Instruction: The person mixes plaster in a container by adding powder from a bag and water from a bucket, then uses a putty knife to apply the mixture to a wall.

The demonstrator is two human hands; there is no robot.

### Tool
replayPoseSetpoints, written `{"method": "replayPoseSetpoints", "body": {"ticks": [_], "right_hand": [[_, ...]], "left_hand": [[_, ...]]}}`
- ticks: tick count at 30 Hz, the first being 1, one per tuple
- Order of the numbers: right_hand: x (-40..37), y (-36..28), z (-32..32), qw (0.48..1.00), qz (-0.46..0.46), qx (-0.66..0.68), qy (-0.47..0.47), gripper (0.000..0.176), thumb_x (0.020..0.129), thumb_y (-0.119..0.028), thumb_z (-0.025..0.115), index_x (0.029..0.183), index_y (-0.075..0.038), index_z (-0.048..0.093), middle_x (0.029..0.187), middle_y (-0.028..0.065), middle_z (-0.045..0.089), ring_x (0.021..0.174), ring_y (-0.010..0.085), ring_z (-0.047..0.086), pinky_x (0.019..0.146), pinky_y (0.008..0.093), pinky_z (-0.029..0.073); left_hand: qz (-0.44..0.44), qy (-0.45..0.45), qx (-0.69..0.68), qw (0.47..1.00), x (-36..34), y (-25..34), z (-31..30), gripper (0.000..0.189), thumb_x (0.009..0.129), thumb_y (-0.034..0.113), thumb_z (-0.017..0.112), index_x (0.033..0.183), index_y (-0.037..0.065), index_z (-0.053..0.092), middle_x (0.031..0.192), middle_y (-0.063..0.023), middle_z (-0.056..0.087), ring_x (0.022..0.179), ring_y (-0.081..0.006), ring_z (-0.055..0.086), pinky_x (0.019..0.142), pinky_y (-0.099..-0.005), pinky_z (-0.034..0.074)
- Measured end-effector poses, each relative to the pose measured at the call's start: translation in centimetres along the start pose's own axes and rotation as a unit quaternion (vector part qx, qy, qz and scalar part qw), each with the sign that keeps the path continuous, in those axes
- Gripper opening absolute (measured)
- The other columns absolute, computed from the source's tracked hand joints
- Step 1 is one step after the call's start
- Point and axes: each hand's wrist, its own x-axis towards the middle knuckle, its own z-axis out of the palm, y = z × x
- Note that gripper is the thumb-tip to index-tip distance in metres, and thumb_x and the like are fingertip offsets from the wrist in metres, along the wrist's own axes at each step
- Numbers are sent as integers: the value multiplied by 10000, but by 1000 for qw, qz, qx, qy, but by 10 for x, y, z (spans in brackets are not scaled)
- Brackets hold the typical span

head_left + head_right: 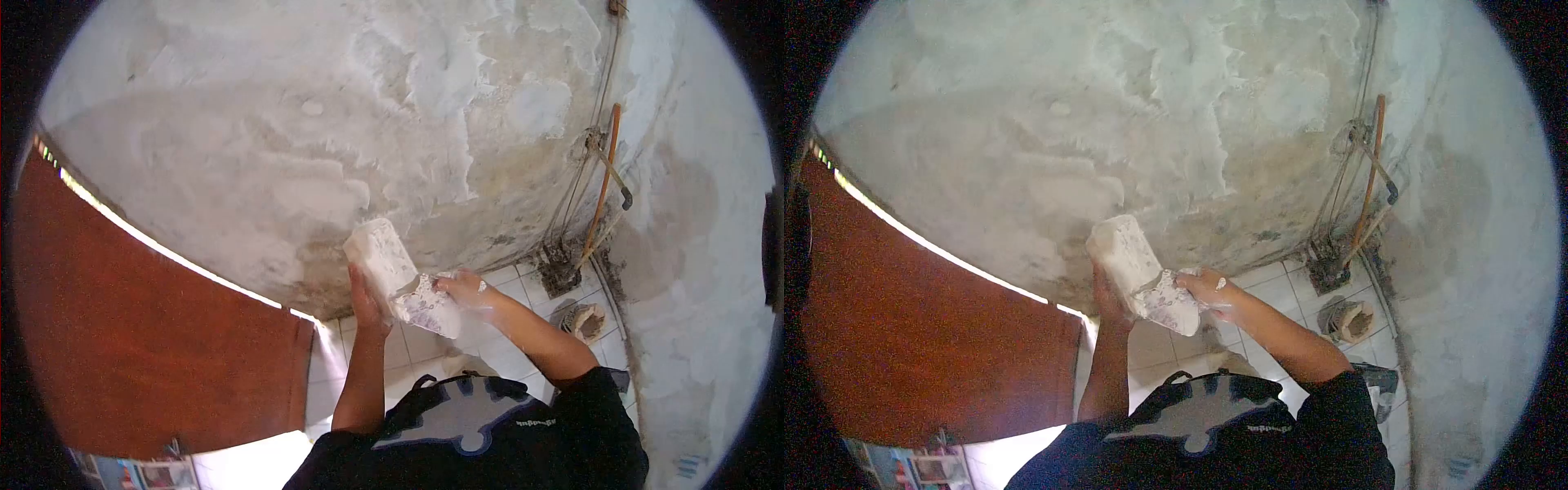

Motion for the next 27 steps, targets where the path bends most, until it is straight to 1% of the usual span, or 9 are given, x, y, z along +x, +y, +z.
{"method": "replayPoseSetpoints", "body": {"ticks": [7,9,11,13,14,17,21,26,27], "right_hand": [[68,0,-43,951,-19,299,-76,386,963,-249,618,1283,-40,566,1193,82,653,1060,209,650,854,363,552],[86,1,-57,912,-96,396,-47,381,955,-235,631,1286,-61,556,1198,69,650,1066,199,644,869,359,542],[72,-16,-76,900,-121,418,-31,371,947,-226,649,1271,-75,548,1169,53,653,1066,193,640,908,372,531],[86,-6,-103,908,-125,400,-5,356,939,-218,662,1246,-82,545,1111,30,650,1007,173,645,852,344,538],[86,-5,-110,897,-121,423,43,363,925,-176,673,1244,-70,534,1068,25,638,918,146,642,738,284,528],[83,-7,-135,886,-188,417,72,355,917,-130,667,1233,-47,531,1067,46,637,890,148,647,703,273,526],[84,-2,-173,858,-223,445,123,357,882,-29,625,1230,8,556,1124,110,657,1018,223,655,909,359,539],[84,-28,-194,837,-257,441,196,315,884,-91,651,1169,32,600,1058,119,689,932,214,691,849,335,568],[87,-31,-197,837,-256,442,197,315,884,-91,651,1169,32,600,1058,119,689,932,214,691,849,335,568]], "left_hand": [[-13,-21,-29,999,52,10,11,685,987,564,424,1473,88,338,1388,-133,500,1256,-297,513,1034,-469,448],[-14,-29,-16,999,63,12,15,691,986,566,426,1477,89,332,1395,-134,495,1262,-305,510,1036,-479,448],[-19,-39,-4,999,73,12,16,696,985,568,428,1480,90,326,1401,-135,491,1268,-312,507,1038,-489,448],[-44,-41,-36,998,85,8,17,681,984,562,433,1466,88,349,1399,-131,498,1248,-324,524,1020,-502,465],[-50,-48,-34,997,91,6,17,681,984,562,433,1466,88,349,1399,-131,498,1248,-324,524,1020,-502,465],[-83,-67,-52,993,109,2,20,644,991,546,431,1441,87,396,1379,-128,520,1218,-326,549,1002,-510,482],[-103,-102,-91,985,125,3,19,579,1008,503,419,1415,92,442,1355,-131,545,1200,-325,566,991,-515,493],[-92,-101,-118,984,138,16,21,605,1003,515,410,1450,107,399,1393,-151,509,1230,-346,543,996,-549,481],[-92,-105,-132,981,137,22,31,661,982,551,427,1471,111,363,1418,-161,479,1244,-384,520,987,-601,462]]}}
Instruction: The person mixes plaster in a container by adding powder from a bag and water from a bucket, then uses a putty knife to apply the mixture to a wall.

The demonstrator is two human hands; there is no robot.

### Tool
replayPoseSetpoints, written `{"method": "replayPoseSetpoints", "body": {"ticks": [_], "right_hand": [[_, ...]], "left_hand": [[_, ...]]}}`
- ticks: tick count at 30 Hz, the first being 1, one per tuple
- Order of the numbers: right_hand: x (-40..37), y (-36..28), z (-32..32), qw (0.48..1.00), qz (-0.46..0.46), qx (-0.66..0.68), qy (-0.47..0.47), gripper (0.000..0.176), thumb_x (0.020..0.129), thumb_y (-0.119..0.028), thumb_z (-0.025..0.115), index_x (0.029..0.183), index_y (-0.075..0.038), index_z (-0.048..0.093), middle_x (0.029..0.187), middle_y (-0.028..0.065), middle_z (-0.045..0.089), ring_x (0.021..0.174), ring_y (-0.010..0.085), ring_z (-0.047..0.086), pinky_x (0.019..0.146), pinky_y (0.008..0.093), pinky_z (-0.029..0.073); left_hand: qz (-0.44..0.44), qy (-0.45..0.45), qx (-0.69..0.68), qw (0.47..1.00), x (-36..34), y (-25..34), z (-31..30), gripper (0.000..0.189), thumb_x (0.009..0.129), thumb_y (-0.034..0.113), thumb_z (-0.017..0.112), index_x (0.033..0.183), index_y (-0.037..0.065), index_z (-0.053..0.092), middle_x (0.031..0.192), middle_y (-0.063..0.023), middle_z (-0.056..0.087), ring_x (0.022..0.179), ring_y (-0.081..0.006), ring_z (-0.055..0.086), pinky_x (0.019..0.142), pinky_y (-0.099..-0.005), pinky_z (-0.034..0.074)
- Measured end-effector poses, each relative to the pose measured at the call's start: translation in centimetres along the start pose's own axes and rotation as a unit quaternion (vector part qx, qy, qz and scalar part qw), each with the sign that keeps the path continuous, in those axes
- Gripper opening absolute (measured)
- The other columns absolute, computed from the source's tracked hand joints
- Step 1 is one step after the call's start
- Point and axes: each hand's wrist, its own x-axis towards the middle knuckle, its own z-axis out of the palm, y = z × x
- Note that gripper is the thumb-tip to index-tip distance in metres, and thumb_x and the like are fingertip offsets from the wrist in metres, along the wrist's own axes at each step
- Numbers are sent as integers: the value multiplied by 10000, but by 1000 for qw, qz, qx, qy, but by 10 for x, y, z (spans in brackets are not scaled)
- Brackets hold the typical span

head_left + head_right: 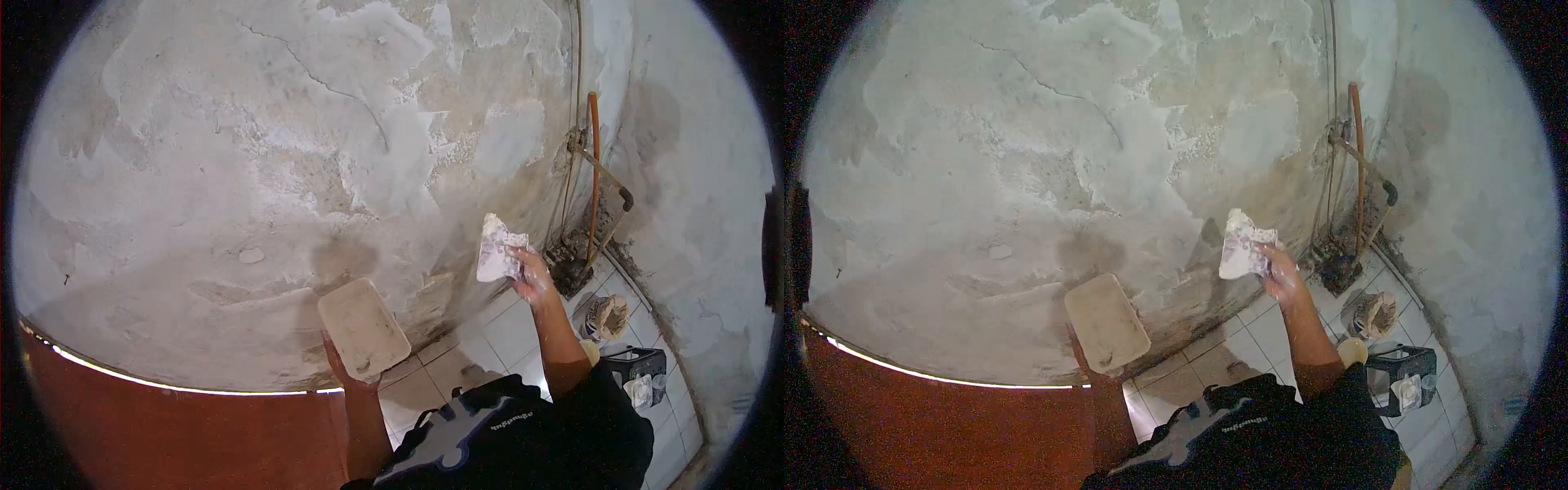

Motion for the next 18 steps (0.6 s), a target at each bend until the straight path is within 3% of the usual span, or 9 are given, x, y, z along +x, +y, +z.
{"method": "replayPoseSetpoints", "body": {"ticks": [2,4,5,7,11,13,15,16,18], "right_hand": [[6,-4,2,999,6,19,-41,340,887,-81,648,1204,21,574,1136,116,667,1042,224,658,908,361,532],[7,-4,22,999,-10,26,-21,330,883,-72,661,1192,11,583,1128,102,670,1039,217,656,910,354,522],[9,-4,31,999,-29,24,-20,315,875,-80,676,1172,-5,602,1085,93,681,998,209,668,880,346,537],[7,-4,45,998,-49,20,-19,300,868,-88,690,1151,-21,620,1043,83,691,956,201,680,851,339,551],[0,-21,88,984,-166,-71,-4,318,883,-82,689,1171,20,601,1064,69,680,939,181,669,797,328,534],[-10,-33,120,970,-215,-111,-12,305,894,-90,682,1166,28,610,1040,61,684,923,178,670,775,322,530],[-14,-42,156,872,-328,-354,83,260,912,-100,653,1141,22,650,996,98,699,909,221,679,753,322,516],[-12,-41,173,869,-336,-353,82,260,912,-100,653,1141,22,650,996,98,699,909,221,679,753,322,516],[-8,-37,209,701,-578,-412,64,286,813,-3,667,1094,-51,681,1045,89,706,982,197,666,870,324,522]], "left_hand": [[1,-5,-18,1000,13,8,-35,721,960,588,443,1492,115,326,1443,-171,448,1258,-423,497,979,-652,443],[-84,-263,-86,957,54,20,-142,827,911,643,472,1517,122,258,1463,-222,396,1237,-473,481,1003,-660,394],[-82,-265,-89,957,4,8,-110,827,911,643,472,1517,122,258,1463,-222,396,1237,-473,481,1003,-660,394],[-37,-139,-33,989,2,27,11,868,877,668,513,1510,121,282,1459,-202,410,1247,-522,453,905,-774,392],[-53,-125,-10,991,4,50,19,909,875,693,479,1507,80,255,1432,-278,393,1212,-478,494,964,-675,417],[-38,-170,10,985,6,63,23,766,919,632,456,1483,126,341,1394,-141,492,1196,-417,536,938,-655,458],[-27,-130,24,991,9,79,21,714,941,603,433,1467,124,370,1378,-121,511,1184,-371,555,951,-595,474],[-17,-80,38,996,10,84,23,666,962,575,409,1450,121,399,1361,-100,530,1172,-326,574,964,-534,490],[12,-55,43,997,4,95,41,629,975,548,401,1434,118,421,1348,-96,542,1167,-304,581,968,-500,496]]}}
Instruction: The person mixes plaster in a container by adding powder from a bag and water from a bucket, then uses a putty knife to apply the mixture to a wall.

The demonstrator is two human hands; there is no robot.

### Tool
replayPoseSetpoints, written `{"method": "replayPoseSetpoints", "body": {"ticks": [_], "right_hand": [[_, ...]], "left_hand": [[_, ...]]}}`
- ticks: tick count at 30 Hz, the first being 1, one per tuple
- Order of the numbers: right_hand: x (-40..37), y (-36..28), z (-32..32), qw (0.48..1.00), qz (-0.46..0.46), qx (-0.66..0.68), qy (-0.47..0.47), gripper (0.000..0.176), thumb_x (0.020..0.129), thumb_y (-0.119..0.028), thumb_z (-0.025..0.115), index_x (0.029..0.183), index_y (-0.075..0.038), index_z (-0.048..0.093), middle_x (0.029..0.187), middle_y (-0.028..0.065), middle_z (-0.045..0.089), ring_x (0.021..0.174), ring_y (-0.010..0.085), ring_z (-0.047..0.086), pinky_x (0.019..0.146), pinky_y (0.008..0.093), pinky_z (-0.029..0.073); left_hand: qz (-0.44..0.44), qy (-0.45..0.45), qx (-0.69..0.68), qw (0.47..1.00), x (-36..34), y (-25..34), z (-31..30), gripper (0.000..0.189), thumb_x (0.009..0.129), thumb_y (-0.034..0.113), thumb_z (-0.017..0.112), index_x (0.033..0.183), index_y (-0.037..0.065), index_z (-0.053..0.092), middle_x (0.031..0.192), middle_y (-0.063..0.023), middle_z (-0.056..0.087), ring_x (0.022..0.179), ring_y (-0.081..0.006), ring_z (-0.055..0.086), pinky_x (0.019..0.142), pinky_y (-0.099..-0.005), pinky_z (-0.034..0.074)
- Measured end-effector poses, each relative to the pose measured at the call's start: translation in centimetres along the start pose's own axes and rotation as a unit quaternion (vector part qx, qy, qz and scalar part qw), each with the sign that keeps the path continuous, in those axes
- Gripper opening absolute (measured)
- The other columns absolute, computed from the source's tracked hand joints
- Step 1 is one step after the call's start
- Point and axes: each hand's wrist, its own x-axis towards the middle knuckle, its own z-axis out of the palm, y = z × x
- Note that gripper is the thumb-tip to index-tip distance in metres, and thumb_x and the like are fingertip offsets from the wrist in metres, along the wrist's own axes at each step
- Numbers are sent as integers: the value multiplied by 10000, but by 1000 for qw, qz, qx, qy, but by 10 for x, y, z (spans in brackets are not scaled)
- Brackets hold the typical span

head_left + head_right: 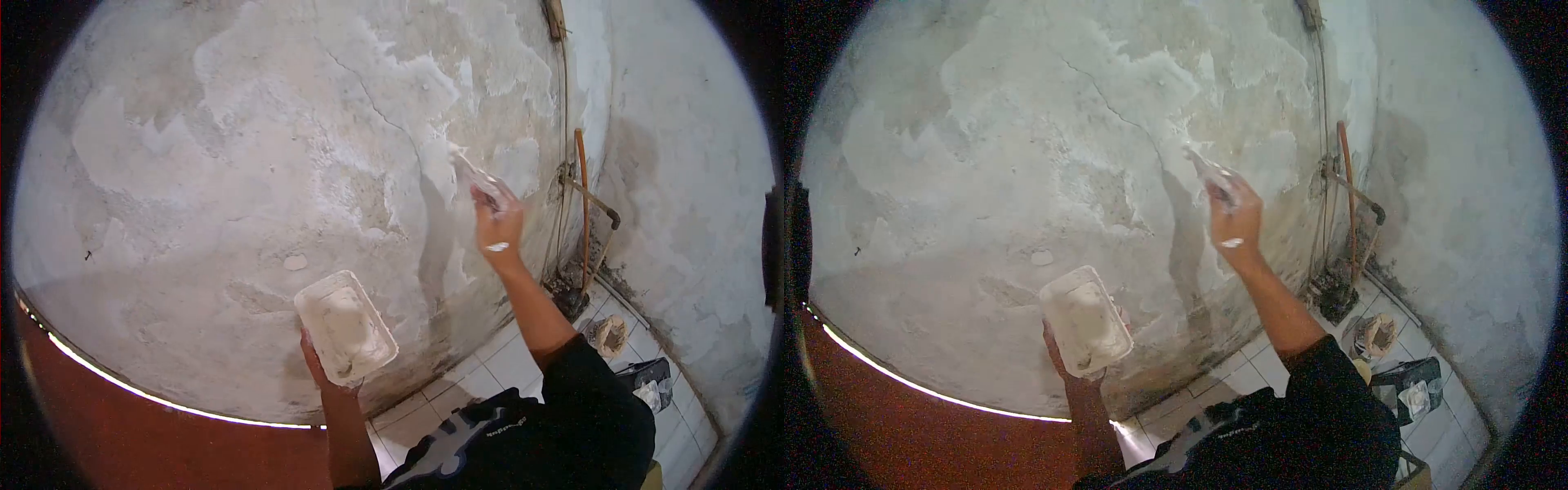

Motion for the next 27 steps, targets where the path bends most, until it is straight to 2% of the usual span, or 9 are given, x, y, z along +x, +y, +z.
{"method": "replayPoseSetpoints", "body": {"ticks": [2,4,6,11,13,17,20,24,27], "right_hand": [[8,-12,33,986,-94,-129,45,339,772,-11,663,1104,-74,687,1068,97,703,1020,231,656,889,357,513],[2,-9,66,945,-181,-257,92,393,730,-19,660,1114,-96,693,1092,104,701,1057,265,647,908,390,503],[-23,6,93,918,-140,-364,-73,461,706,-63,648,1164,-107,678,1158,108,676,1124,306,609,931,436,482],[-81,-8,66,902,-217,-341,-152,443,746,-111,652,1188,-120,668,1197,81,663,1103,276,615,896,439,495],[-72,-14,44,916,-141,-324,-188,347,787,-116,639,1127,-63,688,1057,135,697,961,301,661,797,448,507],[2,-42,26,990,25,-141,-20,219,917,-151,551,943,11,697,801,264,651,737,427,640,694,506,486],[40,-46,44,990,37,-122,66,181,880,-111,554,916,4,689,789,249,655,735,432,630,685,510,484],[1,-41,94,953,-92,-287,-8,148,745,-66,612,875,-31,674,860,192,663,813,400,623,710,498,481],[-68,-35,101,937,-106,-314,-107,211,726,-71,633,928,-50,689,931,185,665,882,376,631,750,476,492]], "left_hand": [[27,27,9,999,-2,10,8,594,987,521,393,1418,114,444,1335,-91,554,1161,-282,587,971,-466,502],[48,21,38,998,-3,19,4,662,952,584,447,1388,86,441,1274,-155,551,1105,-364,573,925,-540,497],[52,29,33,998,-8,26,-1,627,962,560,448,1384,95,446,1276,-132,553,1112,-338,572,937,-515,496],[57,15,35,998,-17,38,-3,586,971,527,460,1386,113,449,1312,-99,533,1177,-300,540,975,-479,480],[48,-20,53,997,-13,45,-9,586,970,525,459,1394,120,445,1350,-94,506,1221,-294,511,1004,-470,459],[57,20,32,998,-18,49,-6,612,953,528,480,1396,108,458,1308,-92,567,1185,-294,563,984,-478,481],[27,9,11,1000,-19,53,-17,614,951,529,486,1402,113,453,1323,-85,556,1205,-288,546,997,-481,464],[46,-6,9,999,-19,56,-11,597,958,540,464,1381,118,467,1299,-78,564,1174,-283,559,979,-484,479],[24,-2,10,1000,-17,59,-19,593,963,538,455,1381,118,468,1291,-79,569,1167,-282,564,974,-480,483]]}}
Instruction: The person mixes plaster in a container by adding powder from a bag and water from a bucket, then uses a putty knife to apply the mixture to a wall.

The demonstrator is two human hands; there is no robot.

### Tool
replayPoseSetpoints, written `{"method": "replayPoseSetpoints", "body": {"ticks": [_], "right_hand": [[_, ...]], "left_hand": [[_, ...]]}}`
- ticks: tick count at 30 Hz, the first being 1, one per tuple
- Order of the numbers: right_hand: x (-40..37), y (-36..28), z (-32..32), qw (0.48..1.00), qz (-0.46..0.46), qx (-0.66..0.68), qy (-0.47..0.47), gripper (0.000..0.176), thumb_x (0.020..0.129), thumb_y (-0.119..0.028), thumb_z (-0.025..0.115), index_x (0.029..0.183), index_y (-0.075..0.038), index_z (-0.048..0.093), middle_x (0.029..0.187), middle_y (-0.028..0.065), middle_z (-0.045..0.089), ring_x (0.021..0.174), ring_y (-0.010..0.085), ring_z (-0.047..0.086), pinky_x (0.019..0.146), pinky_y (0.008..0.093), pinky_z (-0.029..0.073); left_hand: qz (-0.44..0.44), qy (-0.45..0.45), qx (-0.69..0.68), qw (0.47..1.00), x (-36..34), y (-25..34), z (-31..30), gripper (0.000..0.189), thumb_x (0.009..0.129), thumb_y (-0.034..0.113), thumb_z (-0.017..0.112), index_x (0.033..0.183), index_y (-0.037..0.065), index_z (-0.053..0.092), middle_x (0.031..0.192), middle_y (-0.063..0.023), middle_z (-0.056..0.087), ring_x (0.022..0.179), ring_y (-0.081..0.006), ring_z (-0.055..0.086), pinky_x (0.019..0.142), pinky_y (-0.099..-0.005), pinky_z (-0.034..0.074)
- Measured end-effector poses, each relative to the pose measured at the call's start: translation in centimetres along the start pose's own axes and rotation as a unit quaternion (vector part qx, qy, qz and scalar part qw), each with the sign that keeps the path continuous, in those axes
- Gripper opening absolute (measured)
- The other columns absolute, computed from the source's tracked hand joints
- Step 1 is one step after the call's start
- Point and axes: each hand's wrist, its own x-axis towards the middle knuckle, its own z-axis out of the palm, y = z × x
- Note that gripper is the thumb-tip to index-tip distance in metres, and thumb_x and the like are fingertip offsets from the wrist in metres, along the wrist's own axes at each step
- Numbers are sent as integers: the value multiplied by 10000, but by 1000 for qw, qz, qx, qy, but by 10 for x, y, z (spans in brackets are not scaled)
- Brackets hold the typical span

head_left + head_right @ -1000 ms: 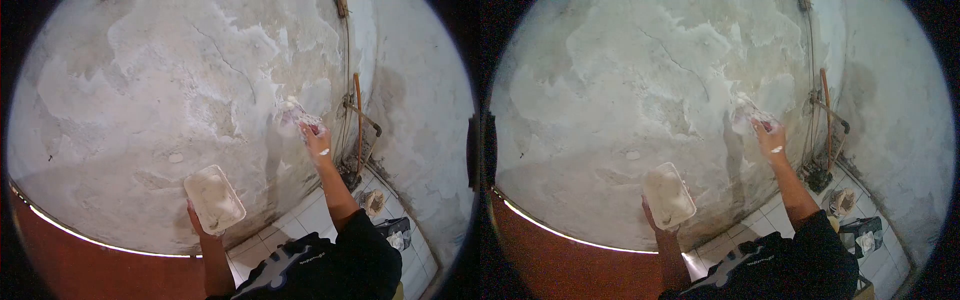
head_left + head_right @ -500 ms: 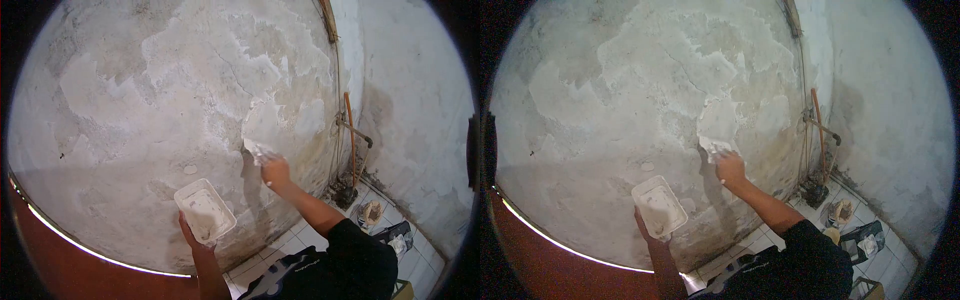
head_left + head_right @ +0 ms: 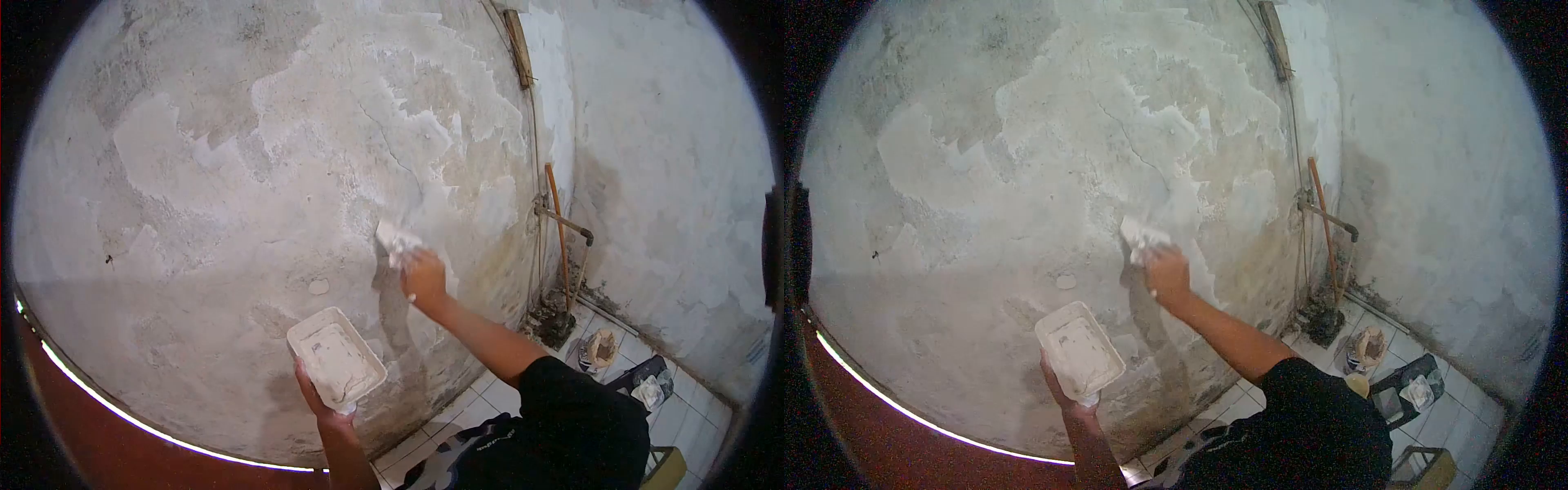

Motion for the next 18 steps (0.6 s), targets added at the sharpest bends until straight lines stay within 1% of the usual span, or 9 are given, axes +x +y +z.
{"method": "replayPoseSetpoints", "body": {"ticks": [2,3,5,7,10,11,13,15,18], "right_hand": [[-20,0,-2,987,-86,135,31,256,777,-83,616,1019,-40,688,935,201,670,887,392,636,780,468,502],[-14,2,-9,987,-88,134,34,256,777,-83,616,1019,-40,688,935,201,670,887,392,636,780,468,502],[7,10,-29,990,27,132,-41,299,831,-81,577,1109,-23,670,948,220,671,895,407,638,806,464,505],[40,23,-37,976,35,179,122,291,866,-76,543,1123,13,647,953,237,671,901,417,638,809,473,502],[82,6,-54,962,149,119,193,276,861,-70,546,1101,31,636,1012,248,665,939,419,638,811,470,506],[79,7,-35,963,147,118,192,276,861,-70,546,1101,31,636,1012,248,665,939,419,638,811,470,506],[56,13,20,998,52,23,0,270,857,-79,549,1087,41,624,1048,249,652,963,415,639,829,456,515],[8,-5,32,1000,-29,-12,2,285,836,-59,546,1100,16,622,1040,233,645,959,405,642,829,455,528],[-32,-13,2,994,-58,50,-82,295,816,-28,537,1093,-1,631,997,223,647,946,387,646,833,465,530]], "left_hand": [[-25,-11,-6,1000,1,1,-1,606,959,526,471,1401,112,455,1311,-84,563,1184,-284,558,984,-479,474],[-16,-13,9,1000,4,2,1,601,963,522,465,1399,107,456,1309,-88,563,1175,-285,563,981,-474,476],[-6,-19,23,1000,8,5,8,597,968,517,459,1398,102,458,1306,-91,563,1167,-287,568,978,-469,479],[-5,-4,27,1000,8,7,17,553,979,532,418,1337,123,517,1230,-71,608,1104,-265,602,938,-448,511],[14,0,33,999,6,11,32,550,980,518,423,1342,114,515,1236,-74,611,1108,-267,604,935,-449,513],[15,1,31,999,8,10,32,550,980,518,423,1342,114,515,1236,-74,611,1108,-267,604,935,-449,513],[6,-14,2,1000,9,11,30,556,977,513,432,1351,110,511,1241,-81,611,1120,-272,600,937,-454,512],[-1,-12,-4,1000,11,15,33,558,972,514,443,1353,111,511,1247,-84,609,1126,-275,598,939,-460,511],[-15,-20,-16,1000,14,12,37,562,965,516,460,1352,112,511,1254,-89,609,1131,-282,597,940,-472,511]]}}
